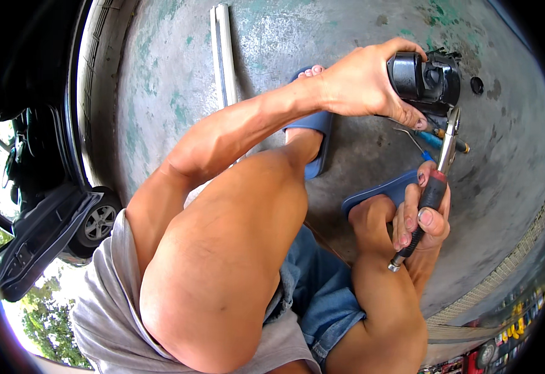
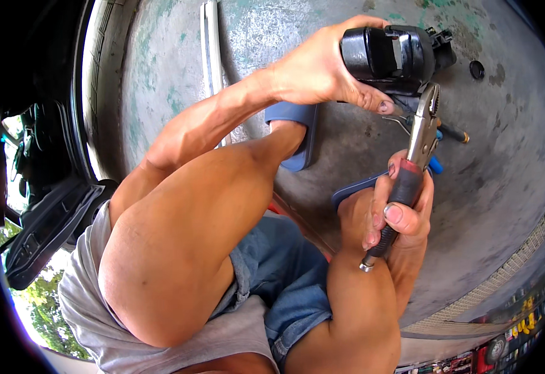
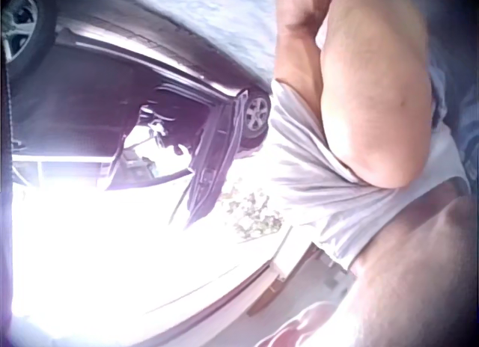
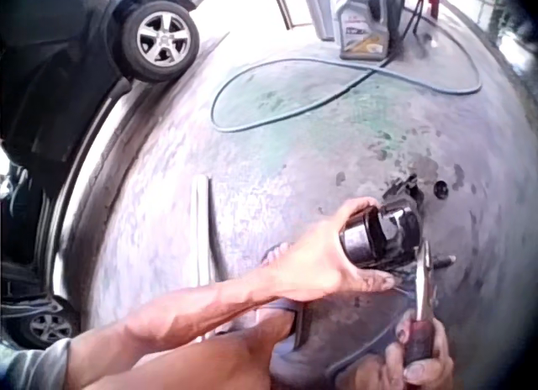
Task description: The person uses pliers to pull out a small component from a black plastic car part while sitting on the floor.
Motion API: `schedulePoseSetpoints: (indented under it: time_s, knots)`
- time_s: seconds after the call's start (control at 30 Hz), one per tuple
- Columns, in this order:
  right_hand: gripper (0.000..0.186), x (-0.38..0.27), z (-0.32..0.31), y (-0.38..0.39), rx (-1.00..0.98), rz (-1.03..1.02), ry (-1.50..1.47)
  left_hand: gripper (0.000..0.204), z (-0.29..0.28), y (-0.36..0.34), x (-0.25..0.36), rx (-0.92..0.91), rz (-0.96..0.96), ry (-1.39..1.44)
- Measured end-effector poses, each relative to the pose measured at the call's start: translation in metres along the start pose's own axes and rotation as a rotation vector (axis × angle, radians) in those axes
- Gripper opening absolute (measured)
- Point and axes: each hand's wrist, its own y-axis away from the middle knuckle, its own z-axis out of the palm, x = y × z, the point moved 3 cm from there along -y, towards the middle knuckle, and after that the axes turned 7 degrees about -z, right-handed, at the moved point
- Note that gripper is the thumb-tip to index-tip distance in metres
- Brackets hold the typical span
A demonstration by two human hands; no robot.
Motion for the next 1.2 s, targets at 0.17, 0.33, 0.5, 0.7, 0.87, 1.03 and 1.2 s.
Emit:
schedulePoseSetpoints:
  time_s: [0.17,0.33,0.5,0.7,0.87,1.03,1.2]
  knots:
    - [0.051,0.005,-0.006,-0.003,-0.099,-0.013,-0.1,0.097,0.002,0.003,0.004,0.083,-0.016,-0.169]
    - [0.052,0.002,0.001,-0.004,-0.028,-0.022,-0.06,0.092,0.004,0.0,0.002,0.119,0.066,-0.207]
    - [0.052,-0.002,0.006,-0.002,-0.014,-0.016,-0.036,0.092,0.005,-0.002,-0.001,0.131,0.073,-0.224]
    - [0.049,-0.001,0.005,0.0,-0.187,-0.04,0.03,0.095,0.003,-0.01,-0.021,-0.069,0.088,0.197]
    - [0.055,-0.002,0.0,0.002,-0.109,-0.001,0.155,0.098,-0.004,-0.008,-0.016,-0.085,0.16,0.142]
    - [0.058,0.0,0.001,-0.001,-0.12,0.005,0.154,0.095,-0.004,-0.004,-0.018,-0.137,0.04,0.292]
    - [0.056,-0.004,0.003,0.0,-0.13,0.041,0.26,0.098,-0.007,-0.003,-0.017,-0.124,0.076,0.204]
